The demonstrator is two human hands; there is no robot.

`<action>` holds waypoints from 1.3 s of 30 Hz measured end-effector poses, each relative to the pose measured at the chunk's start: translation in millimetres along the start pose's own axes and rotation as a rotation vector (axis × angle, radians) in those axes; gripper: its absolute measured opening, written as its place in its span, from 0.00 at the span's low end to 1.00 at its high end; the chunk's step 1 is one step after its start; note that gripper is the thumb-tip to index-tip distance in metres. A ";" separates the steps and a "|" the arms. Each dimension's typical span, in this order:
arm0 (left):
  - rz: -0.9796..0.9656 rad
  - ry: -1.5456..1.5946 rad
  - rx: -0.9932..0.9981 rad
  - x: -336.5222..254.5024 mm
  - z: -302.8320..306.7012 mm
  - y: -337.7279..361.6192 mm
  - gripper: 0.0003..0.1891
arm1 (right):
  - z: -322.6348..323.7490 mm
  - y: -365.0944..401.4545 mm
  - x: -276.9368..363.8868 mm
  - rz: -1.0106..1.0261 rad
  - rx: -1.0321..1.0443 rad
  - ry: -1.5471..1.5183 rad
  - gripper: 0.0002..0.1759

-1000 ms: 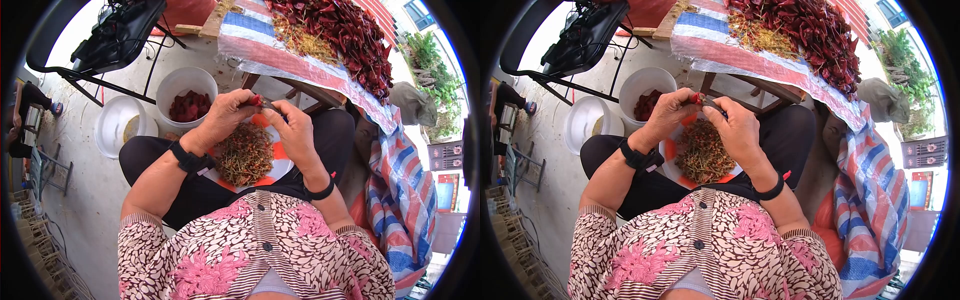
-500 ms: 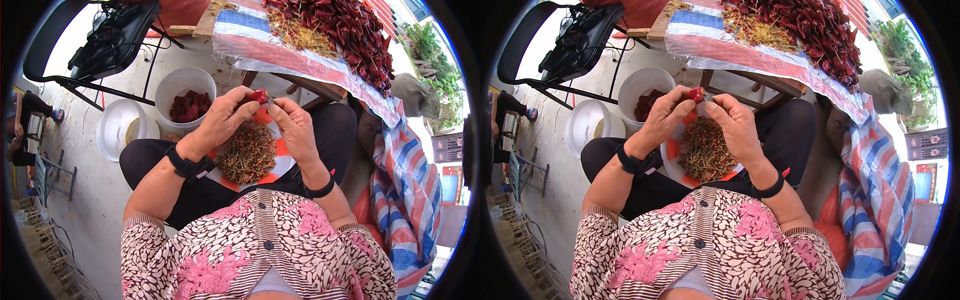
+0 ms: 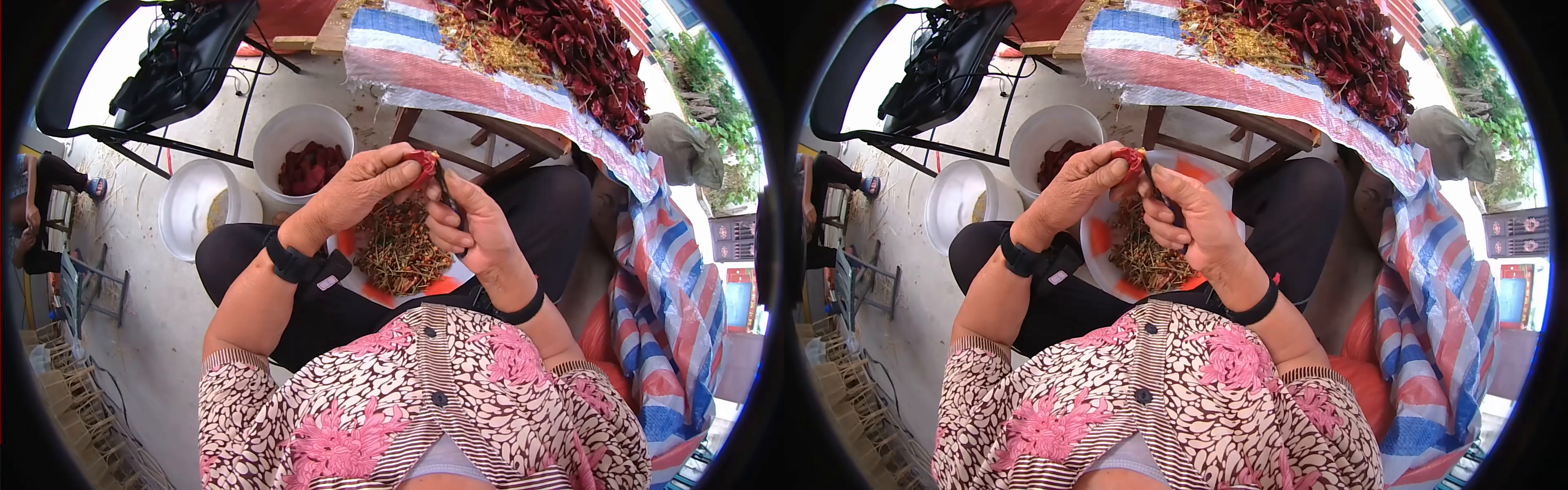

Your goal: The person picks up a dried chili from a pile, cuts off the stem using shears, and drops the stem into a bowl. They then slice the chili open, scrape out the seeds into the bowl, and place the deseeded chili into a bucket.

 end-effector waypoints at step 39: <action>0.027 -0.168 0.200 17.2 -30.9 7.8 0.17 | -47.3 31.6 64.1 0.929 -0.018 1.607 0.20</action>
Point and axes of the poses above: each hand's wrist, its own y-axis away from the middle knuckle, its own z-axis out of the back of the hand, x = y × z, the point moved 10 cm from there along -y, towards the middle knuckle, and after that the axes turned 11 degrees about -y, right-handed, at the moved point
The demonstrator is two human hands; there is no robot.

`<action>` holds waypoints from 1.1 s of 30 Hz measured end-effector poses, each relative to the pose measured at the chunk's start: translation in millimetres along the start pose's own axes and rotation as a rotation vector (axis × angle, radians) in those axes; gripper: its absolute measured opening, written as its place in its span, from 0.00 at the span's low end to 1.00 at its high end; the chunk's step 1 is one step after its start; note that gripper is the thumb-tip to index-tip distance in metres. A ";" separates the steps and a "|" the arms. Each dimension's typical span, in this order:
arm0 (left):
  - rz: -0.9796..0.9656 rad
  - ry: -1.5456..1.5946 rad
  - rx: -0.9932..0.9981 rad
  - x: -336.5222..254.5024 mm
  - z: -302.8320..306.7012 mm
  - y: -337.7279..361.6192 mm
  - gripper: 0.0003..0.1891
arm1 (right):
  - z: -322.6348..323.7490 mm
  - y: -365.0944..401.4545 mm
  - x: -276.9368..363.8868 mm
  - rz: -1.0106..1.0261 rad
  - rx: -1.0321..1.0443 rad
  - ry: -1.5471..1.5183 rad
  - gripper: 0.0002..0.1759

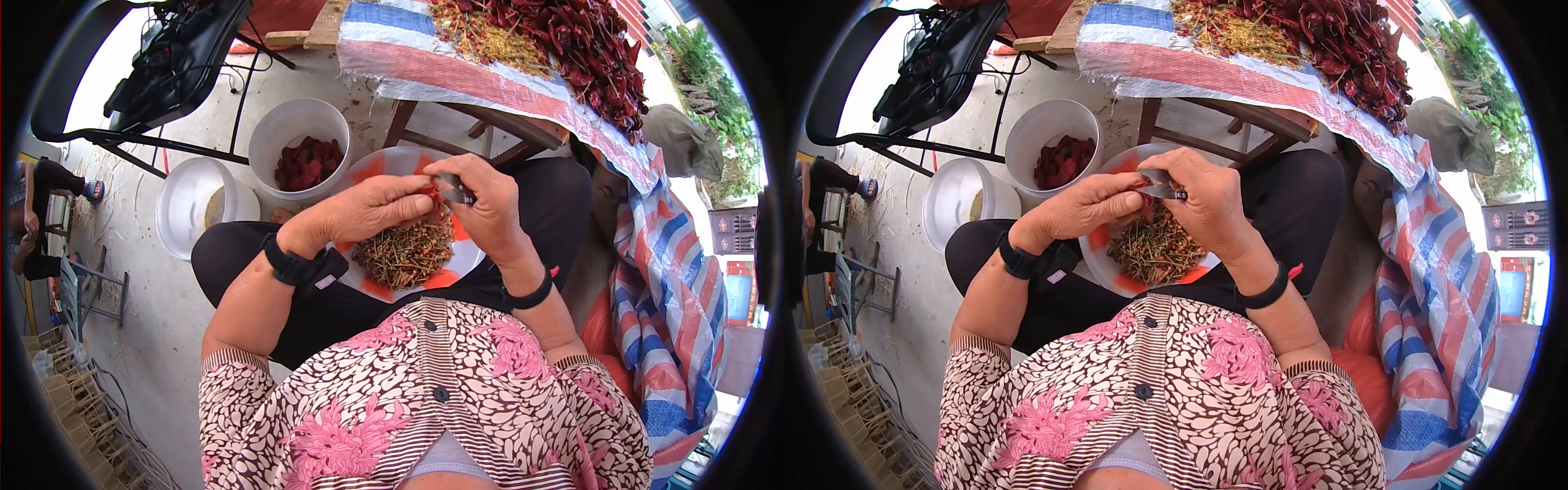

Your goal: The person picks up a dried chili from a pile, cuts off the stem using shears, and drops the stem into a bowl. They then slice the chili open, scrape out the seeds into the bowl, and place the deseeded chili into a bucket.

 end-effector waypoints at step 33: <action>0.133 0.020 -0.025 16.2 6.0 -0.9 0.15 | -11.4 21.2 -58.3 -0.492 -0.048 -0.503 0.07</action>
Point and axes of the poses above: each hand's wrist, its own y-axis away from the middle knuckle, its own z-axis out of the back of the hand, x = y × z, the point moved 10 cm from there along -y, towards the middle knuckle, and after that the axes turned 11 degrees about -y, right-handed, at the moved point
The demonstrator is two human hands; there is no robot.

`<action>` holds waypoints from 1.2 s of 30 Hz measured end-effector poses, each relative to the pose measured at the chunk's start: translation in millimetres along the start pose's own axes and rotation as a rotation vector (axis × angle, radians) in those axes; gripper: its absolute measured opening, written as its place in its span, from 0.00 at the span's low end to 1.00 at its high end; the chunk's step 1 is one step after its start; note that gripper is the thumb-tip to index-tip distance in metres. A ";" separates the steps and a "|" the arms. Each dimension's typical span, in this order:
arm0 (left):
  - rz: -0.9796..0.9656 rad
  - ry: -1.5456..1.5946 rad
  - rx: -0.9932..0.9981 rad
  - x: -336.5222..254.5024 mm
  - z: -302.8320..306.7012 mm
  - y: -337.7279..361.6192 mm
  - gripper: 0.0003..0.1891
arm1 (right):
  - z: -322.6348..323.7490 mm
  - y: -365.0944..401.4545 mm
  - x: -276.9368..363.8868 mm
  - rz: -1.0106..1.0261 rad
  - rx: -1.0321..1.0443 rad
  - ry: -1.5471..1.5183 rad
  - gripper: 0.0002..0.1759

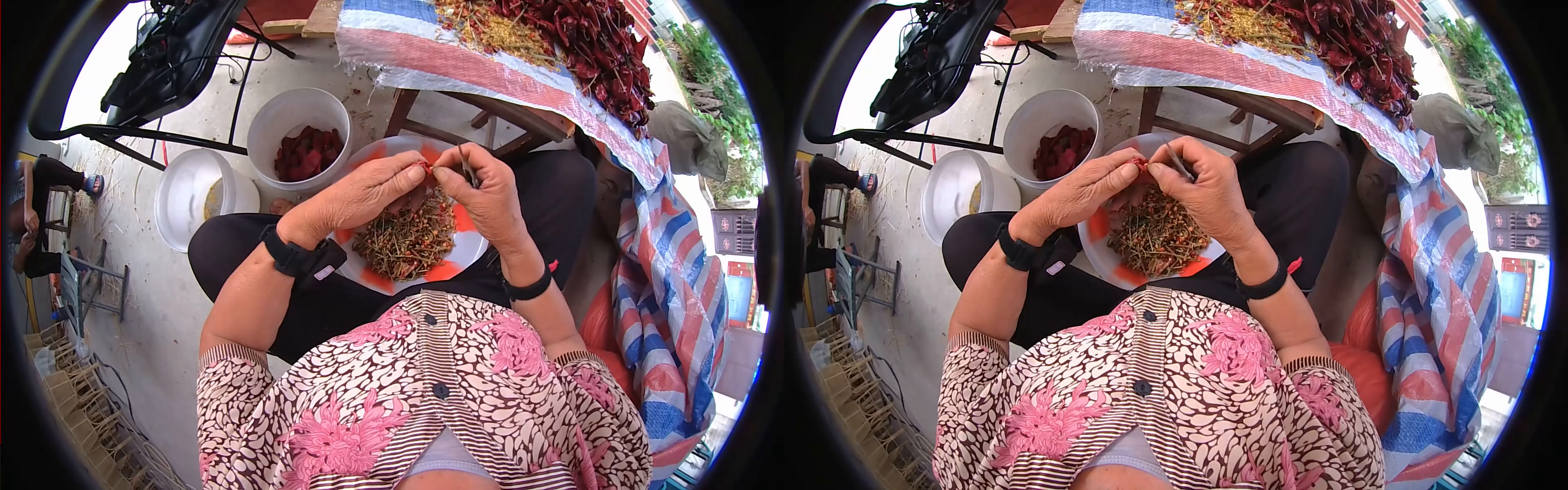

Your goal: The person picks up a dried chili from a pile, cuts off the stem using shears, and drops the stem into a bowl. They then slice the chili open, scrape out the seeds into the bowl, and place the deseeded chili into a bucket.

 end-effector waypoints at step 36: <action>-0.079 -0.133 -0.283 3.2 23.7 -1.1 0.08 | -7.7 7.3 25.6 0.045 -0.086 0.696 0.16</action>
Point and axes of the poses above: each hand's wrist, its own y-axis away from the middle knuckle, its own z-axis out of the back of the hand, x = y × z, the point moved 10 cm from there along -y, towards the middle knuckle, and after that the axes turned 11 degrees about -y, right-handed, at the moved point
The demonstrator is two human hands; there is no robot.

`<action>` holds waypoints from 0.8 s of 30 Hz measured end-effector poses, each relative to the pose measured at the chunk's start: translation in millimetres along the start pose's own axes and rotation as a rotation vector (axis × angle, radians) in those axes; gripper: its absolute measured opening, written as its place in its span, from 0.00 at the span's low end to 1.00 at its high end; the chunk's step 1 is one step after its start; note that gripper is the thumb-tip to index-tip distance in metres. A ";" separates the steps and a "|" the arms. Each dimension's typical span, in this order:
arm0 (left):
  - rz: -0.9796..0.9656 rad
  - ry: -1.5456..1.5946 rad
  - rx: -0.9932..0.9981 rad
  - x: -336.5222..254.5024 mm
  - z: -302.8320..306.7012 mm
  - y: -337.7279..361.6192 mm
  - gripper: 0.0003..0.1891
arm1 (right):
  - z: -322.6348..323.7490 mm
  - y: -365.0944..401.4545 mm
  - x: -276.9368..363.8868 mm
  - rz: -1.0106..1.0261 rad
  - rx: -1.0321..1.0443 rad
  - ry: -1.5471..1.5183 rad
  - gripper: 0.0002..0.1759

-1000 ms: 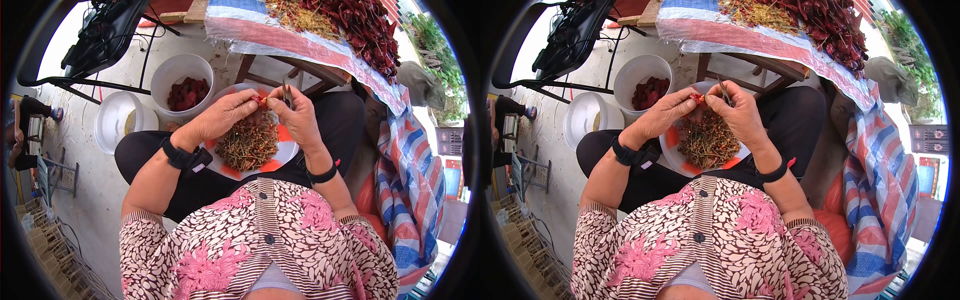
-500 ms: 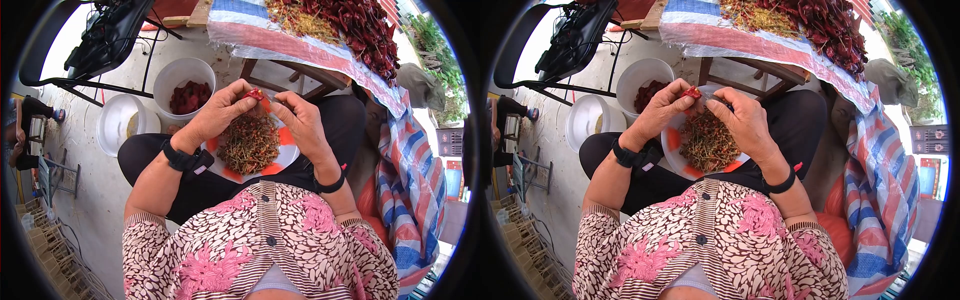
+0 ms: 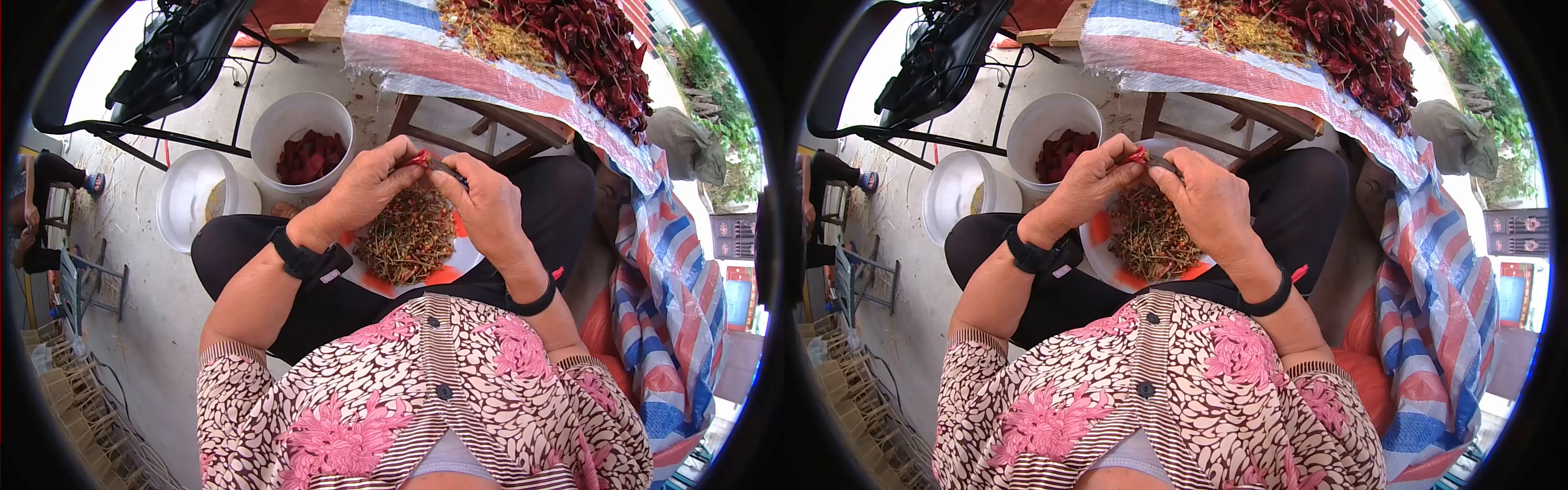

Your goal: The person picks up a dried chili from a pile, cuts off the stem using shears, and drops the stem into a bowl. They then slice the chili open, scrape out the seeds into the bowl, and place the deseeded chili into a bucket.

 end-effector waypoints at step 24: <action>0.041 0.347 0.089 -3.6 -2.5 5.0 0.08 | -29.4 6.1 -33.7 -0.356 0.176 -1.058 0.12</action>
Point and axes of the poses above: each hand's wrist, its own y-axis away from the middle knuckle, its own z-axis out of the back of the hand, x = y × z, the point moved 10 cm from there along -y, towards the middle knuckle, and after that the axes turned 11 degrees about -y, right-handed, at the moved point
